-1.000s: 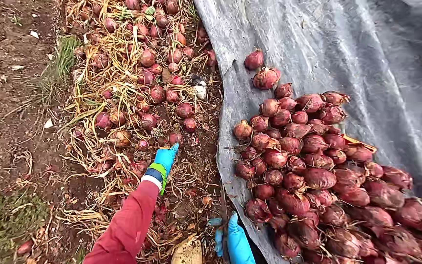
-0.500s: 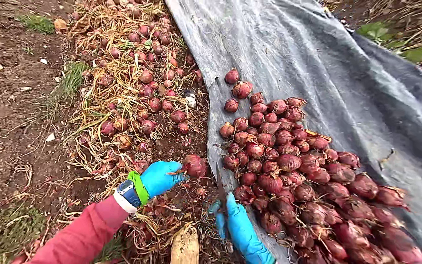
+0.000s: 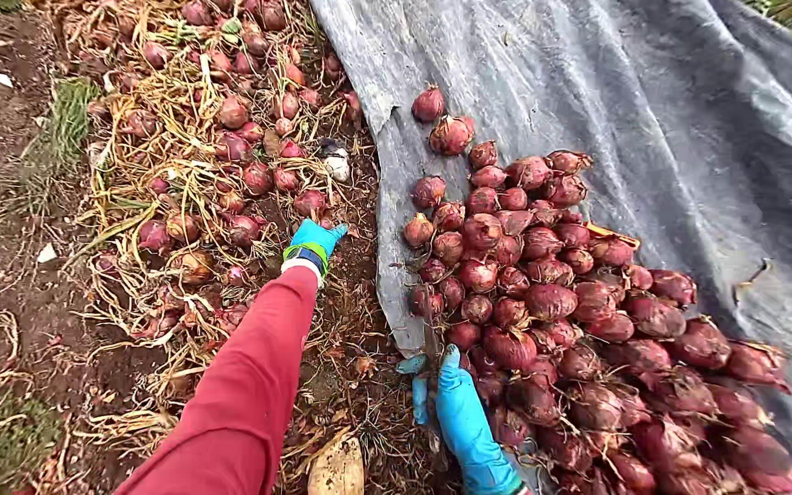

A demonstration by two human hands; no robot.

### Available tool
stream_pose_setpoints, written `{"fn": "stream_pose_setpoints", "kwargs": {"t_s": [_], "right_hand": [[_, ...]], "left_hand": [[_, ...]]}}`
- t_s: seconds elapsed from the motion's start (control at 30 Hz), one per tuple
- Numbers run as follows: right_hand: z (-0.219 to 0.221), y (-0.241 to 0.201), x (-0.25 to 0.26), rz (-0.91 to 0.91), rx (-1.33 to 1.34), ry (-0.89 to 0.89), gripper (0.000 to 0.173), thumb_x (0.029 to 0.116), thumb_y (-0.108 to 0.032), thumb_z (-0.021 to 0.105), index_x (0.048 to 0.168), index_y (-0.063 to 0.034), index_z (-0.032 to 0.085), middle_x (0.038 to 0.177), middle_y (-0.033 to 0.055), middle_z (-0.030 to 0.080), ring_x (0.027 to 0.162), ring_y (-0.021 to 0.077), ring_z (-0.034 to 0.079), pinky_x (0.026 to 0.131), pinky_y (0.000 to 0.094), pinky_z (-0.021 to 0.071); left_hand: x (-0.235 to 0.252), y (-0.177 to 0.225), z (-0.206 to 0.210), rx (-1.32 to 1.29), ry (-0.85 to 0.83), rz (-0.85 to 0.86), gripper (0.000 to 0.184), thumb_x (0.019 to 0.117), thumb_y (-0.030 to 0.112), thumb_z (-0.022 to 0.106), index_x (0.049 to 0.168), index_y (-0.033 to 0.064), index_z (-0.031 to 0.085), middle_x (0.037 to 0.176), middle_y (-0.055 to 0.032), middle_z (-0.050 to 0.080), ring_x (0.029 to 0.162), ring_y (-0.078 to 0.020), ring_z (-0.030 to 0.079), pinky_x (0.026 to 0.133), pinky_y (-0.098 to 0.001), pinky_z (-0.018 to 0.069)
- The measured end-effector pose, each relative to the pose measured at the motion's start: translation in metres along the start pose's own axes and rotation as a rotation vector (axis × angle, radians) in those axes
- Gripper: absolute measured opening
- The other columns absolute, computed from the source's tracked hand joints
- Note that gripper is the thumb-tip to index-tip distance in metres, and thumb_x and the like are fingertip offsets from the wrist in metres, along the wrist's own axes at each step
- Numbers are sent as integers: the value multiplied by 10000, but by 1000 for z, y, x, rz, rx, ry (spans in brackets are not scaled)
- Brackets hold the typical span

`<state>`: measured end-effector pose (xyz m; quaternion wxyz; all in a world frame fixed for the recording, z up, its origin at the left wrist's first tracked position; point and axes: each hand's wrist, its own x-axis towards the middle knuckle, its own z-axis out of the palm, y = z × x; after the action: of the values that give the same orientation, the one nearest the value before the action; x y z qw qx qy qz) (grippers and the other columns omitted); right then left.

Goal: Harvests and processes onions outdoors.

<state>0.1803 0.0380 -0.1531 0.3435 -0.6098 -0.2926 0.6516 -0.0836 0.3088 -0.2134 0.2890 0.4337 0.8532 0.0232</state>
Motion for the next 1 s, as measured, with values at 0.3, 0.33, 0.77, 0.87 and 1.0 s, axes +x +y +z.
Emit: {"fn": "stream_pose_setpoints", "kwargs": {"t_s": [0.3, 0.33, 0.77, 0.87, 1.0], "right_hand": [[44, 44, 6, 115, 248, -273, 884, 953, -799, 290, 1115, -17, 670, 600, 59, 613, 457, 181, 592, 441, 348, 552], [51, 40, 3, 56, 277, -295, 896, 875, -856, 396, 1065, -26, 675, 602, 52, 616, 456, 179, 593, 439, 346, 550], [-43, -97, -20, -318, 497, 277, 764, 1013, -712, 39, 928, -191, 592, 513, -49, 435, 384, 107, 425, 375, 295, 419], [-56, -61, -27, -236, 415, 310, 787, 990, -747, 29, 898, -183, 570, 498, -11, 474, 380, 148, 476, 369, 340, 453], [-26, 4, -34, 119, 312, 277, 812, 1036, -668, 31, 930, -80, 581, 518, 71, 534, 398, 216, 538, 375, 393, 493]], "left_hand": [[-128, -42, -45, -158, -544, 493, 589, 776, 617, 826, 1118, 147, 733, 957, -18, 762, 915, -143, 737, 855, -456, 622], [-163, -52, -45, -165, -701, 486, 544, 773, 597, 841, 1097, 171, 745, 947, 14, 767, 901, -108, 738, 842, -412, 635], [-240, 41, -74, 269, -99, 876, 568, 983, 316, 666, 1528, 297, 507, 1293, -72, 701, 1053, -310, 723, 818, -605, 581], [-174, 3, -90, 285, -67, 650, 308, 1017, 330, 603, 1303, 244, 679, 1265, -41, 716, 1106, -293, 710, 874, -622, 570], [-8, -61, -120, 432, 12, 378, 465, 880, 106, 673, 1341, 143, 628, 1287, -179, 683, 1129, -432, 680, 874, -721, 531]]}}
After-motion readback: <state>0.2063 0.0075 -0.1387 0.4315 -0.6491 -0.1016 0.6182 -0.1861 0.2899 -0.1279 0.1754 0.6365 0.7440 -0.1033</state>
